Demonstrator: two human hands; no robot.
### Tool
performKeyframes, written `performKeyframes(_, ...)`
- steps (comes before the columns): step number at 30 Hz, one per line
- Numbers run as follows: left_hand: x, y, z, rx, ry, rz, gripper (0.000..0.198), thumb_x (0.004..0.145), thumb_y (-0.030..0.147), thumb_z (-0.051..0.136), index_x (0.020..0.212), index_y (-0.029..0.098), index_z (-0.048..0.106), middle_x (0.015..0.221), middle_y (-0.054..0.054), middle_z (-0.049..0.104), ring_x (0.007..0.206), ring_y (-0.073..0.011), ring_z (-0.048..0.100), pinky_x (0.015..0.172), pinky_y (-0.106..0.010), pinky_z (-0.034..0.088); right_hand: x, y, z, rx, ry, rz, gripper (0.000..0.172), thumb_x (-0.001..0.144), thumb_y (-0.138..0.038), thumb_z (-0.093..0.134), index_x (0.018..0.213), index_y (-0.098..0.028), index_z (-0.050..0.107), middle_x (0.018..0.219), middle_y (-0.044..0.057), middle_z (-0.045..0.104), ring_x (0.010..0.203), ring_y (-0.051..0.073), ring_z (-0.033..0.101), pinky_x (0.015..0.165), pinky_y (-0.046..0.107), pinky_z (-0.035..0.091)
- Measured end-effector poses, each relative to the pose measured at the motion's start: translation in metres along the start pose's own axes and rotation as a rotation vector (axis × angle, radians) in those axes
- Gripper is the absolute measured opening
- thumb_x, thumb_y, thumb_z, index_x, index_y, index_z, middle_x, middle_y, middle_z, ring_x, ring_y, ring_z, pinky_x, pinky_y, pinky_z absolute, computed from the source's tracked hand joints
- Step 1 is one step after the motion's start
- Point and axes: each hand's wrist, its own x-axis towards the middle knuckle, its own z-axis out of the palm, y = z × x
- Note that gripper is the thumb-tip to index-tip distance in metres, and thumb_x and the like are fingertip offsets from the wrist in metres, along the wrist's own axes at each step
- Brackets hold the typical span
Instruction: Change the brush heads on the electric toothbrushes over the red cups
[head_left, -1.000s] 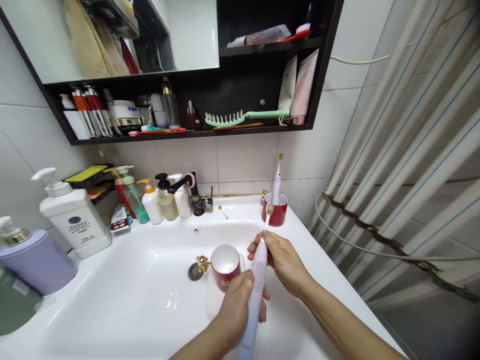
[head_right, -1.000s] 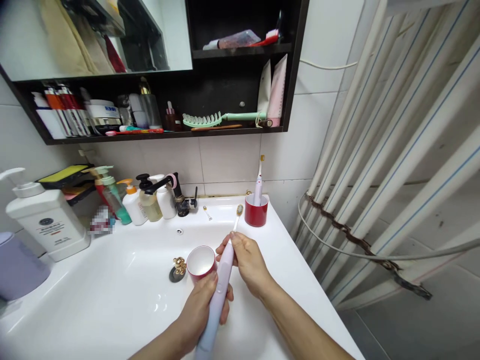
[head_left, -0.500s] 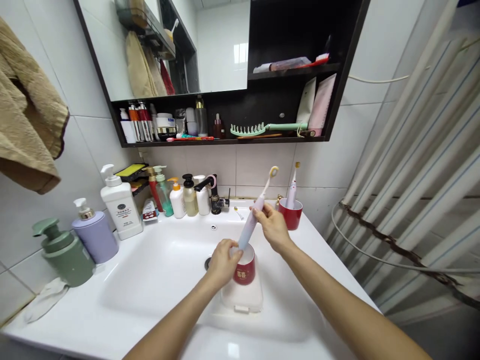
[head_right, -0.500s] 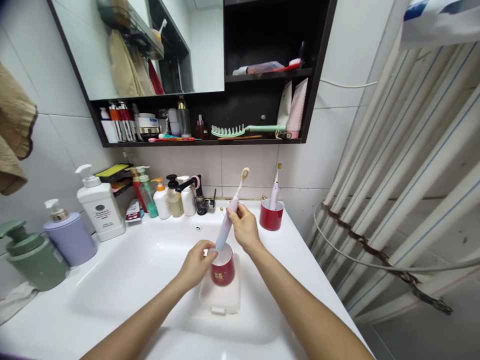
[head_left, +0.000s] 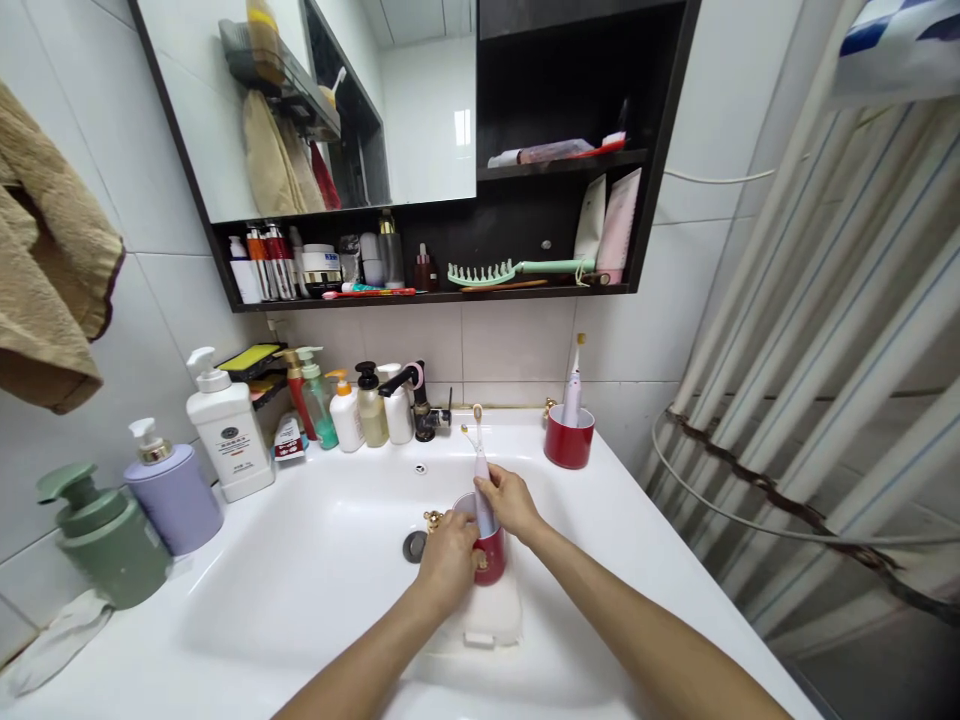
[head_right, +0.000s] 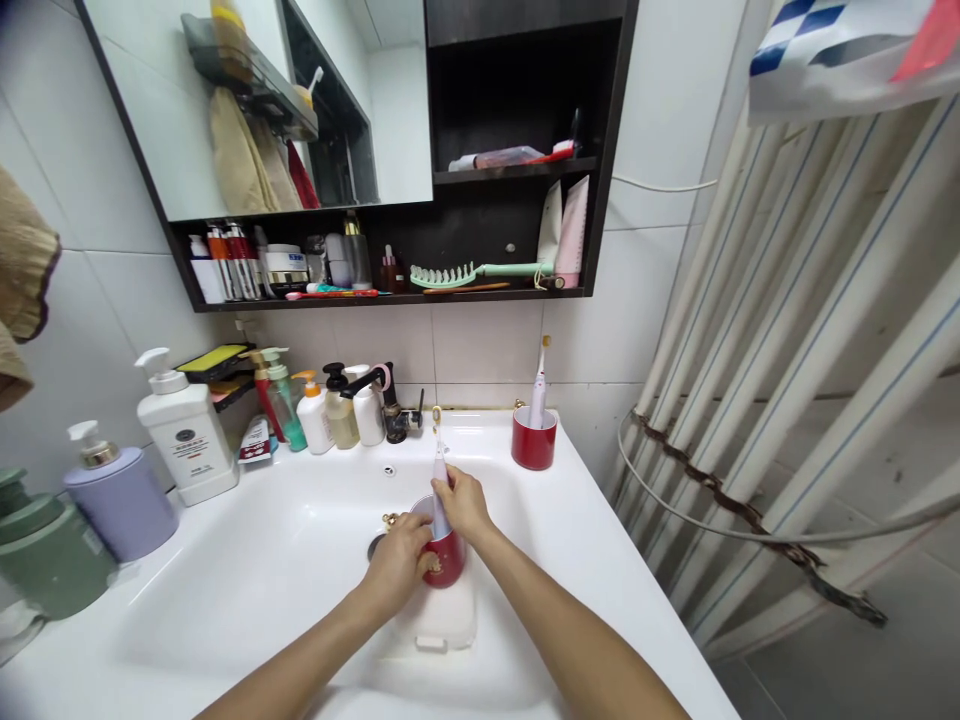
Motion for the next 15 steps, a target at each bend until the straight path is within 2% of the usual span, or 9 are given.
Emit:
performKeyframes(4,0.02,0.013,-0.009,0.036,0.041,0.053,0.021,0.06,0.014,0.042,0.075,0.016,0.057,0.095,-0.004,0.05,0.088,-0.017,0.04,0.077,-0.028,0.031,0.015,-0.002,-0.018,-0.017,0.041,-0.007,0.02,0.063,-0.028,0.04,0.072,-0.018,0.055,0.06,-0.001,0.057,0.056,0.014,0.049,0.054,0.024,0.036)
performKeyframes(9,0.071,0.035,-0.02,0.119,0.115,0.124,0.02,0.062,0.017,0.042,0.077,0.017,0.056,0.093,-0.003,0.05,0.087,-0.0164,0.04,0.073,-0.025,0.034,0.041,-0.005,-0.05,-0.053,0.172,0.002,0.036,0.064,-0.029,0.041,0.097,-0.016,0.048,0.076,0.005,0.058,0.072,0.018,0.052,0.066,0.029,0.037)
performKeyframes(12,0.103,0.043,-0.021,0.133,0.142,0.124,0.02,0.063,0.017,0.041,0.078,0.016,0.055,0.09,-0.004,0.051,0.086,-0.0168,0.041,0.072,-0.025,0.033,0.045,0.001,-0.06,-0.09,0.277,0.009,0.039,0.065,-0.027,0.039,0.101,-0.012,0.045,0.093,0.011,0.052,0.086,0.022,0.047,0.075,0.035,0.033)
performKeyframes(15,0.128,0.045,-0.018,0.129,0.156,0.112,0.02,0.063,0.016,0.04,0.077,0.015,0.055,0.089,-0.005,0.051,0.086,-0.0173,0.041,0.072,-0.025,0.033,0.043,0.009,-0.062,-0.108,0.306,-0.01,0.038,0.065,-0.022,0.036,0.101,-0.013,0.045,0.102,0.01,0.047,0.096,0.021,0.041,0.081,0.034,0.03)
